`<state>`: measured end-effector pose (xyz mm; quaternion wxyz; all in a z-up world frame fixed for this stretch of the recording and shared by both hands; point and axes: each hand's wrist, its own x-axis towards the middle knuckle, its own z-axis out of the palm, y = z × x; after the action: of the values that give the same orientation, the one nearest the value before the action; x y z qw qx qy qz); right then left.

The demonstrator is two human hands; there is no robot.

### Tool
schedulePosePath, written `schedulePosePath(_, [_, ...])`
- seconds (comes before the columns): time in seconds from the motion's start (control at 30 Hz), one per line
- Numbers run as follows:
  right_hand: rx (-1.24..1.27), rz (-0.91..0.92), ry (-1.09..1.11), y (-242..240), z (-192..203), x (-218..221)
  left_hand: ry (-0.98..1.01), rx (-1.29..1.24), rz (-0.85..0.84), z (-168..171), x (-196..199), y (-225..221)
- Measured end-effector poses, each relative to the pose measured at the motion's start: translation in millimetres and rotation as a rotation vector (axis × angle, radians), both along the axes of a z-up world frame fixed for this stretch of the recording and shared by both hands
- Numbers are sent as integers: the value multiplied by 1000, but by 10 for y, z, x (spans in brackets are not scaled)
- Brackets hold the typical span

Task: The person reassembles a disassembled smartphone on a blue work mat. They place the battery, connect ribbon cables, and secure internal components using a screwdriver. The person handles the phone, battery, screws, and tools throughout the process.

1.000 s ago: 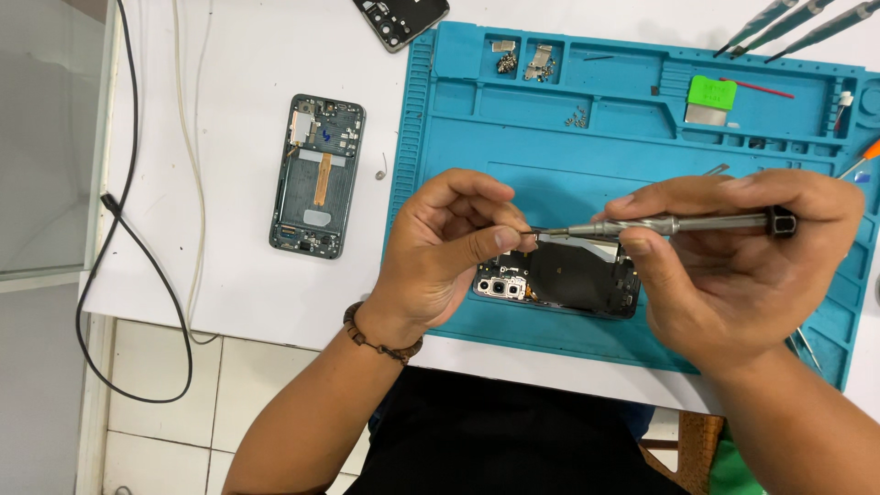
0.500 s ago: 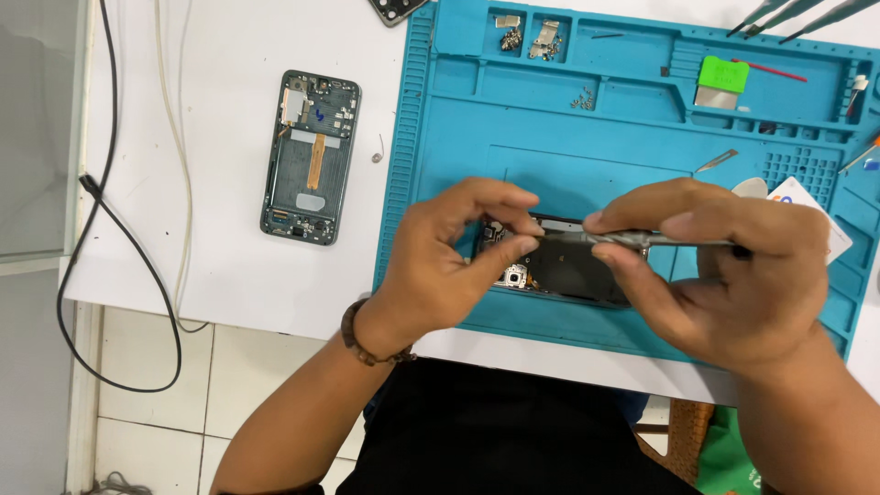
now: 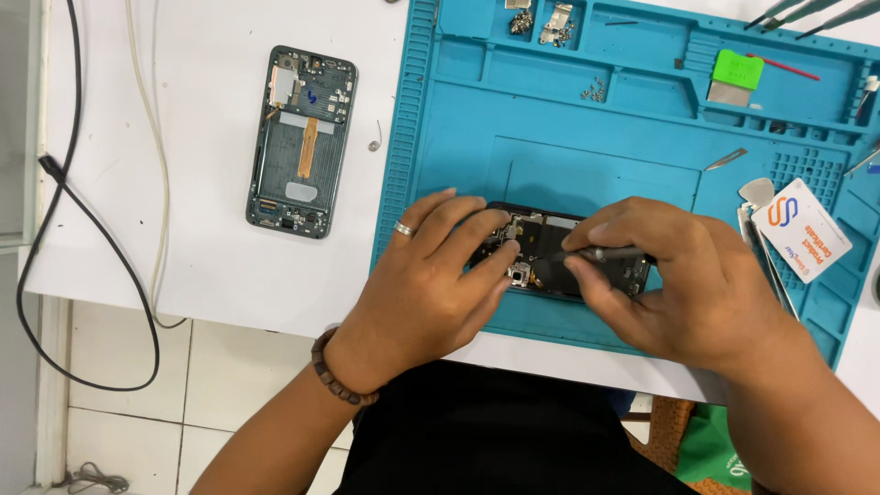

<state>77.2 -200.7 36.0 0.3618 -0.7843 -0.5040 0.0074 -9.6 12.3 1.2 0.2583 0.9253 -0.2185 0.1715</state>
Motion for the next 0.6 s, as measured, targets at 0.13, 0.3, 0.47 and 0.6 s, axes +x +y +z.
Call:
schedulePosePath(0.13, [-6, -2, 36, 22, -10, -3, -53, 17, 13, -20, 14, -15])
schedulePosePath(0.3, [-8, 20, 8, 34, -10, -2, -50, 6, 19, -17, 18, -13])
schedulePosePath(0.47, [-26, 38, -10, 32, -42, -3, -58, -4, 20, -32, 16, -12])
schedulePosePath(0.6, [-38, 92, -40, 110, 59, -13, -62, -8, 19, -21, 19, -8])
